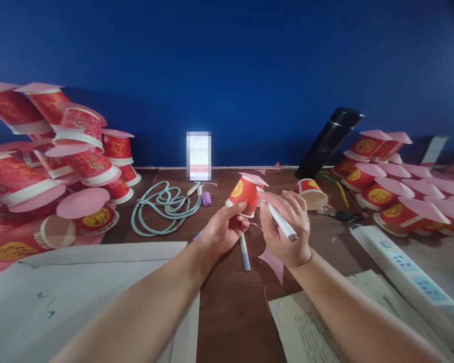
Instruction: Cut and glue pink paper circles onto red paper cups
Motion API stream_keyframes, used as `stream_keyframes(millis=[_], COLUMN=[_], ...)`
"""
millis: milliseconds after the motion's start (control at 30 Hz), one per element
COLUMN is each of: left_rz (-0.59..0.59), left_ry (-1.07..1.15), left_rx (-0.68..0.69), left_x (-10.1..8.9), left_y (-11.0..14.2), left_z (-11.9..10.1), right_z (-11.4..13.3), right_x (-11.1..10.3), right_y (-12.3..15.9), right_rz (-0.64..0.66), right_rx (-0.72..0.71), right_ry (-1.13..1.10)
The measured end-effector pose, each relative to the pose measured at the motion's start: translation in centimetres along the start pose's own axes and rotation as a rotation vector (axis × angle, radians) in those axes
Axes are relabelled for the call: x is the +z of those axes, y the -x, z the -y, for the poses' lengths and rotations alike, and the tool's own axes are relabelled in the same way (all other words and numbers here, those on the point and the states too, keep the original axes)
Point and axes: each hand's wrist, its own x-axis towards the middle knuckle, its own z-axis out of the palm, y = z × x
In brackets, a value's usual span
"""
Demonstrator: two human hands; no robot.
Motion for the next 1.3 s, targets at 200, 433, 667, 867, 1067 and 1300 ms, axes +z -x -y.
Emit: stream_keyframes(millis=[200, 433, 667, 867, 1067, 1300], left_rz=[0.007, 0.021, 0.003, 0.009, 0.034, 0.025], left_ry=[0.001, -0.005, 0.008, -0.001, -0.007, -0.014], left_rx=[0.002, 0.010, 0.010, 0.010, 0.014, 0.006], left_x=[-0.04, -0.12, -0.04, -0.08, -0.20, -0.22], left_y=[-0.03, -0.14, -0.09, -0.10, -0.13, -0.16], left_z=[0.04, 0.02, 0.03, -0.05, -0.10, -0.05], right_z=[0.01, 0.25, 0.42, 0.61, 0.69, 0.76], right_x=[0.00, 0.00, -0.06, -0.01, 0.01, 0.01], right_y=[0.04, 0.08, 0.01, -0.06, -0.01, 0.11], right_rz=[-0.002, 0.013, 0.012, 0.015, 0.037, 0.032], right_rx=[-0.004, -0.003, -0.008, -0.019, -0.023, -0.033], right_ry=[-0.001, -0.011, -0.006, -0.007, -0.014, -0.029])
